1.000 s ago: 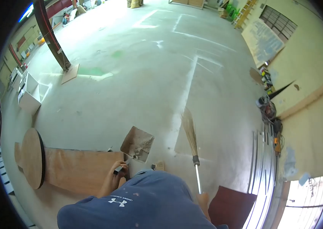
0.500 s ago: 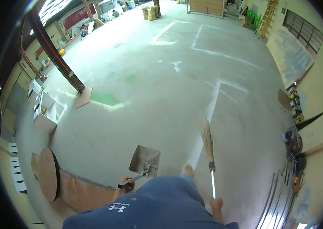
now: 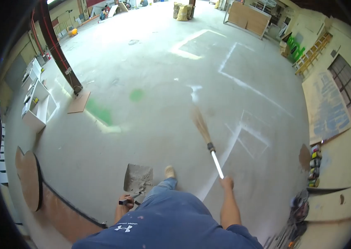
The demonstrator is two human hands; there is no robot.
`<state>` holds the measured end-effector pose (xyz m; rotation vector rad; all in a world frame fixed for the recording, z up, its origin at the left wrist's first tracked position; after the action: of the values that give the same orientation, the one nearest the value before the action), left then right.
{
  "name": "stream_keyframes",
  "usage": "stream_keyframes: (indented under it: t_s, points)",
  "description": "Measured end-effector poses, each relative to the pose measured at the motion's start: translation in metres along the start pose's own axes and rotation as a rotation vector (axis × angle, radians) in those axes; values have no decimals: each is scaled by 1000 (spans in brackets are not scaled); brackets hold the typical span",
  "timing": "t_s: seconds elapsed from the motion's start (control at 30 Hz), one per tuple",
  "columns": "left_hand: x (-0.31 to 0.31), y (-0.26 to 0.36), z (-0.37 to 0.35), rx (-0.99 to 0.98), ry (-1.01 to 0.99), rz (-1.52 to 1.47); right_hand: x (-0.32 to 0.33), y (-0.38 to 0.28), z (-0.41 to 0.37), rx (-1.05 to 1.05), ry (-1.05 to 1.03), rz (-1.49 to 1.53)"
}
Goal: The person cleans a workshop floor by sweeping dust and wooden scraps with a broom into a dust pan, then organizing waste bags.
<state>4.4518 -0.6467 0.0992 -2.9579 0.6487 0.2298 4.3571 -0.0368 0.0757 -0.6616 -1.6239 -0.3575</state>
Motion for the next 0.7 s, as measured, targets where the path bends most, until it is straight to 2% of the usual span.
stream_keyframes:
  t_s: [0.03, 0.07, 0.1, 0.13, 0.2, 0.23, 0.27, 0.33, 0.37, 0.43, 0.53, 0.57, 0.63, 0.67, 0.7]
  points:
    - [-27, 8, 14, -17, 42, -60, 2, -12, 0, 79, 175, -61]
    - [-45, 13, 23, -33, 104, -123, -24, 1, 9, -126, -89, 124]
    - [-62, 23, 27, 42, 101, -199, -29, -5, -4, -120, -103, 59]
    - [-99, 33, 32, 38, 99, -219, 4, -37, -7, -91, -43, -13]
    - [-161, 44, 33, 14, 139, -230, 24, -61, 4, -188, -194, 93]
    - [-181, 50, 24, 99, 118, -280, 30, -67, -1, -209, -203, 119]
    - [-215, 57, 15, 125, 98, -206, 36, -78, 7, -237, -212, 152]
    - [-269, 77, 25, 115, 146, -151, 46, -101, 31, -195, -278, 207]
    - [-297, 88, 30, 102, 150, -148, 41, -113, 50, -195, -285, 219]
    - [-356, 106, 46, 69, 150, -169, 17, -117, 94, -327, -293, 105]
    - [-426, 130, 61, 52, 145, -231, -19, -135, 170, -263, -280, 51]
    - [-453, 137, 62, 57, 125, -244, -11, -153, 205, -239, -292, 49]
    - [-516, 151, 60, 70, 124, -273, 15, -204, 292, -247, -118, 49]
    - [-551, 161, 61, 99, 119, -272, 22, -233, 344, -179, -103, 56]
    - [-579, 173, 64, 6, 100, -271, 33, -256, 391, -113, -94, 50]
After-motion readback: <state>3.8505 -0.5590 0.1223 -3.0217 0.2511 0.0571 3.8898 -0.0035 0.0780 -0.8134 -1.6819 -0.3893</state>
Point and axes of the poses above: each hand's wrist, its own z-axis towards the middle knuckle, its own x-axis out of the back of the hand, y = z × x, the point moved 5 cm from there along z, towards the middle knuckle, and after that the axes turned 12 degrees about y, right-handed, at the moved point
